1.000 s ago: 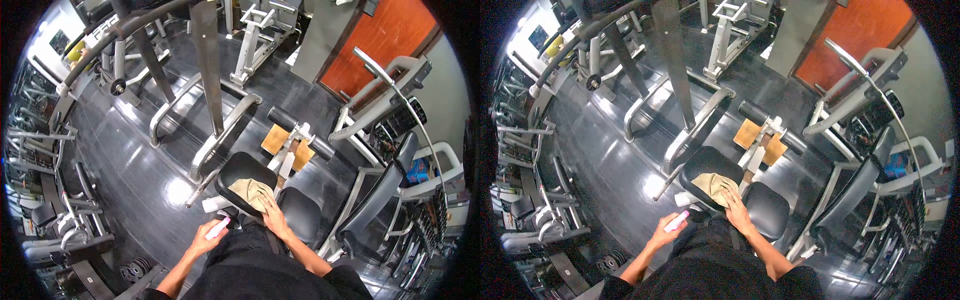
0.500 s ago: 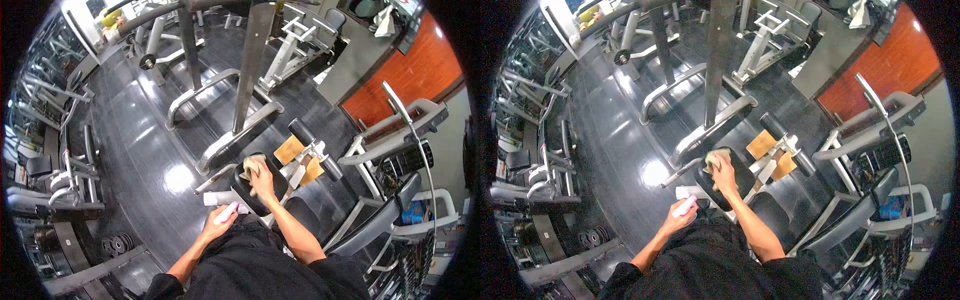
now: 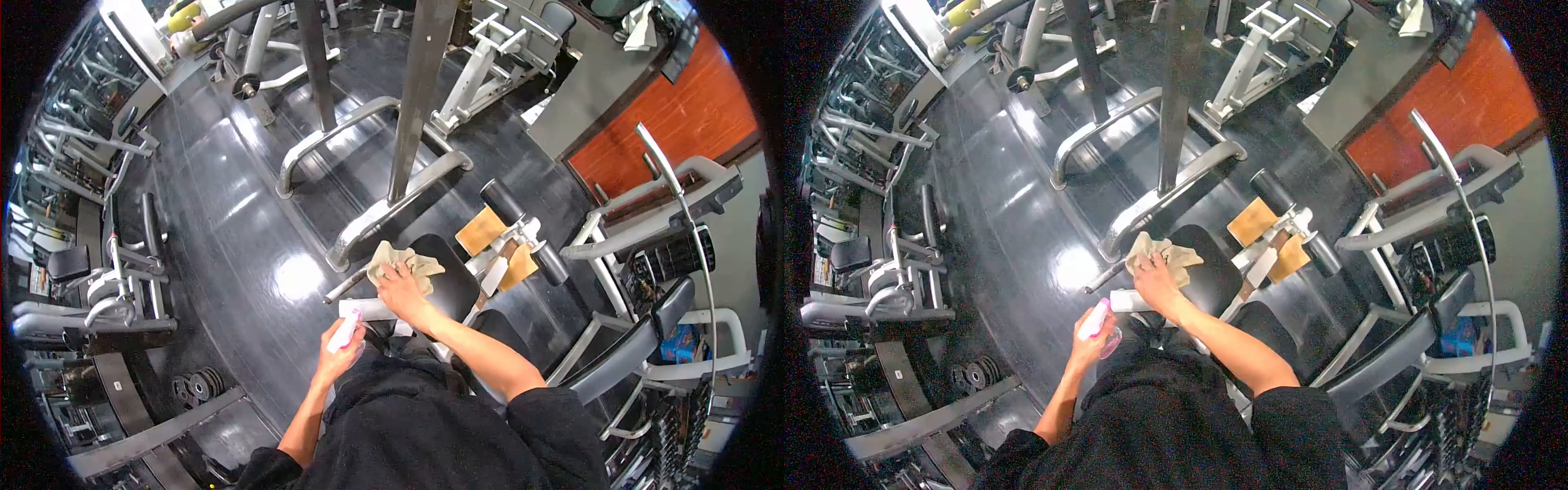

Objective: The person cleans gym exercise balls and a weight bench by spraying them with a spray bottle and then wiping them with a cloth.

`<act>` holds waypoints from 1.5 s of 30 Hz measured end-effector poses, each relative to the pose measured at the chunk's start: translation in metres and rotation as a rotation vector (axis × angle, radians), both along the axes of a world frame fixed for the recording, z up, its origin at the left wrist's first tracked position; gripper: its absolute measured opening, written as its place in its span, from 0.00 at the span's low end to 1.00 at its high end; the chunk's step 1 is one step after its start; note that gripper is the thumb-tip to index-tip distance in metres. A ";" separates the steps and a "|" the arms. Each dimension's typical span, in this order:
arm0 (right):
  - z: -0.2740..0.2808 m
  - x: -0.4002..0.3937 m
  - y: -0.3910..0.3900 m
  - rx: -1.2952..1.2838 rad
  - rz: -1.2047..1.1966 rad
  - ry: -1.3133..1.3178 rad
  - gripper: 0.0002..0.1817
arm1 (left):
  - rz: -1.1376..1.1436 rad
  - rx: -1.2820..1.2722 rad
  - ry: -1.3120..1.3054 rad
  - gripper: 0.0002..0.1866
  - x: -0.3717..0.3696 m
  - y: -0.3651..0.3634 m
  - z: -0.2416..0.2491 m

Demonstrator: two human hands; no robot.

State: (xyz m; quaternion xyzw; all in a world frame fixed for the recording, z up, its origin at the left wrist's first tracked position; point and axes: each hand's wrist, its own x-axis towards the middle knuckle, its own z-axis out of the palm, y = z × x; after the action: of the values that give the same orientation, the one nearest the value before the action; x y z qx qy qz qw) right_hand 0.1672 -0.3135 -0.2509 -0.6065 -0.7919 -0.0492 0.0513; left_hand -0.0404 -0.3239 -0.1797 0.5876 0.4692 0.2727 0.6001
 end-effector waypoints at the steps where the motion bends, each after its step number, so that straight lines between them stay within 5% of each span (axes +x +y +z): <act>1: 0.007 0.002 -0.013 -0.028 0.060 0.014 0.11 | 0.002 -0.008 0.024 0.08 -0.003 0.001 -0.003; 5: 0.019 0.003 -0.071 -0.258 0.169 -0.181 0.14 | -0.011 -0.060 0.063 0.08 -0.002 0.002 -0.004; 14: 0.026 0.050 -0.156 -0.245 0.234 0.036 0.09 | -0.137 -0.048 0.114 0.08 0.015 0.009 -0.002; 17: 0.030 0.072 -0.167 -0.294 0.009 0.361 0.10 | -0.160 -0.024 0.112 0.08 0.018 0.010 -0.008; 19: 0.055 0.096 -0.162 -0.429 -0.514 0.610 0.15 | -0.159 0.006 0.122 0.08 0.020 0.011 -0.006; 21: 0.019 0.121 -0.160 0.017 -0.837 0.808 0.13 | -0.165 -0.035 0.087 0.08 0.025 0.011 0.001; 23: -0.021 0.145 -0.148 0.187 -1.138 0.908 0.15 | -0.169 -0.071 0.053 0.07 0.030 0.010 0.004; 26: -0.130 0.162 -0.136 0.394 -1.040 0.895 0.12 | -0.178 -0.078 0.083 0.07 0.033 0.009 0.007; 27: -0.154 0.157 -0.133 0.166 -1.225 1.194 0.12 | -0.186 -0.056 0.063 0.07 0.034 0.009 0.007; 28: -0.142 0.142 -0.120 -0.086 -1.389 1.489 0.12 | -0.195 -0.034 0.044 0.07 0.034 0.009 0.007; 30: -0.120 0.123 -0.115 -0.056 -1.608 1.549 0.14 | -0.207 -0.031 0.033 0.07 0.031 0.007 0.005; 32: -0.162 0.121 -0.123 0.000 -1.515 1.690 0.15 | -0.215 -0.032 0.016 0.07 0.029 0.009 0.004; 36: -0.112 0.087 -0.135 -0.065 -1.536 1.943 0.14 | -0.245 -0.026 0.010 0.07 0.021 0.006 0.001; 42: -0.058 -0.004 -0.144 0.076 -1.578 1.455 0.21 | -0.324 -0.003 -0.012 0.07 0.009 0.006 -0.003; 44: -0.060 -0.028 -0.143 0.208 -1.539 1.198 0.14 | -0.350 -0.005 -0.024 0.07 0.003 0.007 -0.003; 45: -0.063 -0.035 -0.146 0.134 -1.535 1.371 0.17 | -0.345 -0.020 -0.045 0.08 0.001 0.007 -0.004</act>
State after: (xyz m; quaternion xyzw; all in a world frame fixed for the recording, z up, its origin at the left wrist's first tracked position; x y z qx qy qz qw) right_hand 0.1321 -0.4592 -0.3139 -0.8424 0.0127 0.2437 0.4804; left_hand -0.0399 -0.3167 -0.1833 0.6471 0.3507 0.1741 0.6542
